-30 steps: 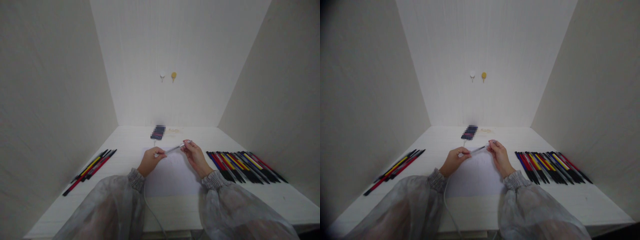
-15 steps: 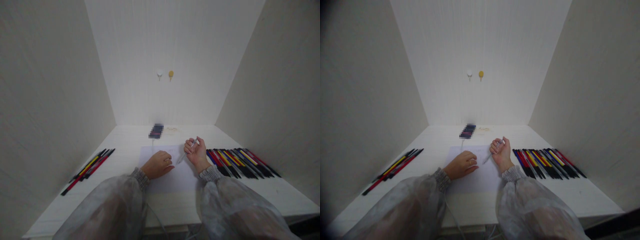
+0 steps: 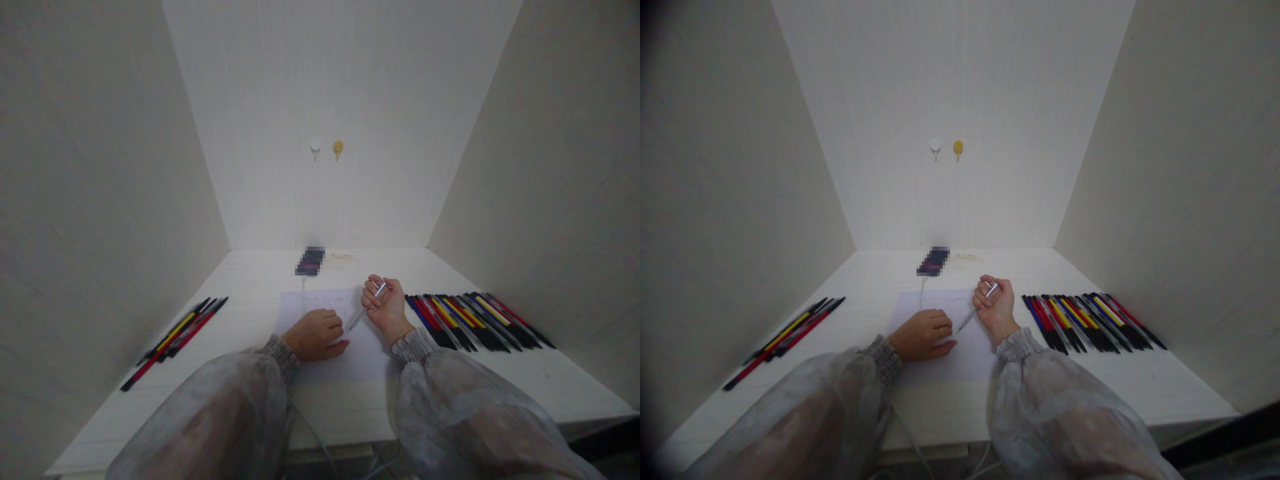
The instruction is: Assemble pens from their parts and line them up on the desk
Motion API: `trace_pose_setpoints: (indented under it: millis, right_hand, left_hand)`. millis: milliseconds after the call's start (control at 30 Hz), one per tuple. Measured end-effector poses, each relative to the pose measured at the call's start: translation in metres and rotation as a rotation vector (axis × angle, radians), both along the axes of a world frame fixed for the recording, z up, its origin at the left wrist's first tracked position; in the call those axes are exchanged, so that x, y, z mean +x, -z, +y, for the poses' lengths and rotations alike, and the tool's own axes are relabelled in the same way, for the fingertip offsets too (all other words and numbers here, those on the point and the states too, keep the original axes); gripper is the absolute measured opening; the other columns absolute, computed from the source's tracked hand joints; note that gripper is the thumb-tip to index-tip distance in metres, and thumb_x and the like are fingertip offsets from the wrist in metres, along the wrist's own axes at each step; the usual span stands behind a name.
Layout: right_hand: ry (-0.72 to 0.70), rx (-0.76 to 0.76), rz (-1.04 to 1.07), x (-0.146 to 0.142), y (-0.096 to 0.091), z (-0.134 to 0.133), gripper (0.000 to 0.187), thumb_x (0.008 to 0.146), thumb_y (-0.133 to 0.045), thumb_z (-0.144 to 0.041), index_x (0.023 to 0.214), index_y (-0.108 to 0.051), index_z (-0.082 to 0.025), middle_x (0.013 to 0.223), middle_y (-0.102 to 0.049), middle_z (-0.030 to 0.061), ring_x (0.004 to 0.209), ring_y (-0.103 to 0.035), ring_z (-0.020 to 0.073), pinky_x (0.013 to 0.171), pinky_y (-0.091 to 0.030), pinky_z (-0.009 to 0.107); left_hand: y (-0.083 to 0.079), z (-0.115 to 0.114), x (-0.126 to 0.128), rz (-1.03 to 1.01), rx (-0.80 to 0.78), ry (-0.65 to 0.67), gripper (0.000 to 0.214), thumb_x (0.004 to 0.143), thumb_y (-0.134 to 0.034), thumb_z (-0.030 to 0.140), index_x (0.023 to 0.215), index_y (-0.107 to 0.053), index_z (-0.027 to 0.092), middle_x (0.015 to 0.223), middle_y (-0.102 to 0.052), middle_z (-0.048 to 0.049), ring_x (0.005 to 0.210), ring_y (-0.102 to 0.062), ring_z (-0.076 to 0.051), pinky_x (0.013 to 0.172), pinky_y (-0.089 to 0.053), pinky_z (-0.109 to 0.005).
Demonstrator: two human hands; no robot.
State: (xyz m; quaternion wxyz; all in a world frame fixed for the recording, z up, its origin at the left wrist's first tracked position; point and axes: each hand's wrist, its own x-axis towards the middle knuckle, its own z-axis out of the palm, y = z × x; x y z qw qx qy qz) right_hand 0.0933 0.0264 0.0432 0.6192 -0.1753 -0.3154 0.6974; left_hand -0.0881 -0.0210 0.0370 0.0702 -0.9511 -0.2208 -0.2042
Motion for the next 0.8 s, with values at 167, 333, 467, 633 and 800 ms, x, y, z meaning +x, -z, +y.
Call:
trace_pose_setpoints:
  millis: [167, 333, 467, 633, 800]
  right_hand:
    - [-0.036, -0.039, 0.074, -0.0011, -0.0024, -0.0009, 0.019, 0.064, -0.037, -0.028, 0.063, -0.053, -0.017, 0.042, -0.031, -0.0062, 0.030, -0.016, 0.0048, 0.030, -0.013, 0.018]
    - [-0.074, -0.003, 0.120, -0.0003, 0.0010, 0.0004, 0.020, 0.064, -0.037, -0.026, 0.062, -0.054, -0.016, 0.040, -0.034, -0.0054, 0.028, -0.018, 0.0047, 0.029, -0.015, 0.017]
    - [-0.098, 0.014, 0.152, -0.0006, 0.0031, 0.0007, 0.021, 0.063, -0.037, -0.025, 0.062, -0.055, -0.015, 0.039, -0.037, -0.0046, 0.028, -0.020, 0.0048, 0.028, -0.017, 0.017]
    - [-0.093, -0.020, 0.170, -0.0021, 0.0028, 0.0009, 0.023, 0.063, -0.035, -0.026, 0.060, -0.055, -0.015, 0.038, -0.036, -0.0043, 0.027, -0.020, 0.0049, 0.027, -0.017, 0.018]
    - [-0.066, -0.043, 0.188, 0.0000, 0.0046, 0.0034, 0.025, 0.066, -0.035, -0.029, 0.059, -0.055, -0.015, 0.038, -0.036, -0.0043, 0.027, -0.021, 0.0046, 0.027, -0.017, 0.017]
  left_hand:
    - [-0.0016, -0.0007, -0.0002, 0.054, 0.016, 0.013, 0.030, 0.080, -0.037, 0.035, 0.072, -0.057, 0.015, 0.068, -0.056, -0.0074, 0.068, -0.049, -0.016, 0.062, -0.039, -0.029]
    - [0.0002, 0.0007, -0.0007, 0.053, 0.042, 0.013, 0.032, 0.079, -0.037, 0.038, 0.070, -0.056, 0.014, 0.066, -0.055, -0.0063, 0.067, -0.049, -0.015, 0.061, -0.040, -0.027]
    - [0.0021, 0.0017, -0.0014, 0.054, 0.058, -0.005, 0.033, 0.079, -0.037, 0.039, 0.068, -0.055, 0.014, 0.065, -0.054, -0.0051, 0.066, -0.049, -0.014, 0.059, -0.039, -0.026]
    - [0.0027, 0.0027, -0.0019, 0.062, 0.050, -0.016, 0.034, 0.079, -0.036, 0.040, 0.068, -0.055, 0.015, 0.066, -0.055, -0.0046, 0.068, -0.049, -0.014, 0.060, -0.040, -0.026]
    - [0.0027, 0.0021, -0.0029, 0.067, 0.052, -0.034, 0.034, 0.079, -0.036, 0.041, 0.069, -0.056, 0.015, 0.066, -0.055, -0.0048, 0.068, -0.049, -0.014, 0.059, -0.039, -0.026]
